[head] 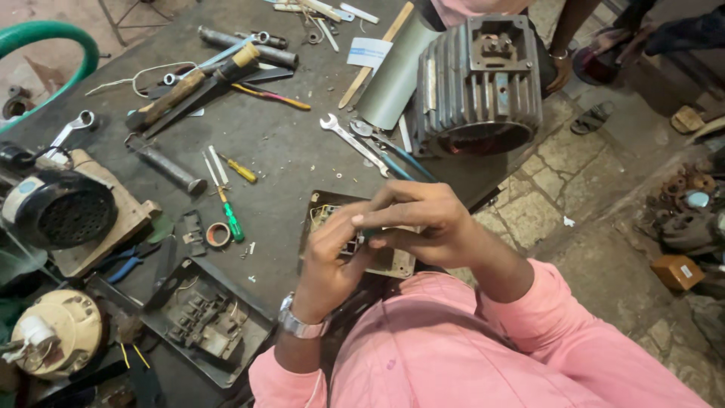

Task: The person disassembles an electrical contactor, removes a component, and uses a screwdriver to adjust internal parts. The person then reassembles the contactor and secures it with screws.

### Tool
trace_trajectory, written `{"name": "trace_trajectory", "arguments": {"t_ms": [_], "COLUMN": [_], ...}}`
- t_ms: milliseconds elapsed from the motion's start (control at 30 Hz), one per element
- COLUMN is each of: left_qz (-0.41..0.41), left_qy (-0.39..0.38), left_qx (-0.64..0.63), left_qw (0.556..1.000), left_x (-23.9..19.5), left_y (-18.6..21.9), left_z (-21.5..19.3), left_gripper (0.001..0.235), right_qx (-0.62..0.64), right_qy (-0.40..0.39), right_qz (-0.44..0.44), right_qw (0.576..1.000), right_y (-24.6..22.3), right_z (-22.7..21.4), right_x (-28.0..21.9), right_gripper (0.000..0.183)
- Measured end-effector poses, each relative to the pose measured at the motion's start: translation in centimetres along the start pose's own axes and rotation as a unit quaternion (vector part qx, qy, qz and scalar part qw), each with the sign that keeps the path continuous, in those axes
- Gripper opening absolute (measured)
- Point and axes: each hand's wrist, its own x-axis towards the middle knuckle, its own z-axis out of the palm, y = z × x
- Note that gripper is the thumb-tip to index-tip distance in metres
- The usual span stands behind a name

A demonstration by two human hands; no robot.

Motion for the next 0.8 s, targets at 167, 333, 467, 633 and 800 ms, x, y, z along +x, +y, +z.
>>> {"name": "trace_trajectory", "arguments": {"t_ms": [167,333,467,633,800], "left_qz": [-0.044,-0.067,-0.084,-0.124,-0.140], "left_qy": [0.044,0.126,0.167,0.120,0.122], "left_qx": [0.035,0.082,0.067,0.309,0.413], "left_qw": [0.997,0.986,0.980,0.935,0.891], "left_x": [-0.5,-1.3,-2.7,-5.9,-9.5], "left_y": [-0.2,-0.9,-2.3,-3.9,-5.8], "left_z": [-0.1,2.1,3.3,6.3,10.6], "left_gripper": [0.030,0.031,0.042,0.078,0.074], "right_qx": [-0.028,0.004,0.020,0.025,-0.014], "right_qy": [-0.037,0.008,-0.012,-0.117,-0.073], "right_qz": [-0.102,-0.055,-0.077,-0.140,-0.108], "right_qw": [0.994,0.998,0.997,0.983,0.991], "right_y": [-0.7,-0.3,0.7,1.8,2.6], "right_z": [-0.8,0.7,0.0,-2.9,-2.7], "right_x": [0.5,0.0,0.3,1.9,3.3], "right_gripper": [0.033,0.036,0.029,0.040,0.034]}}
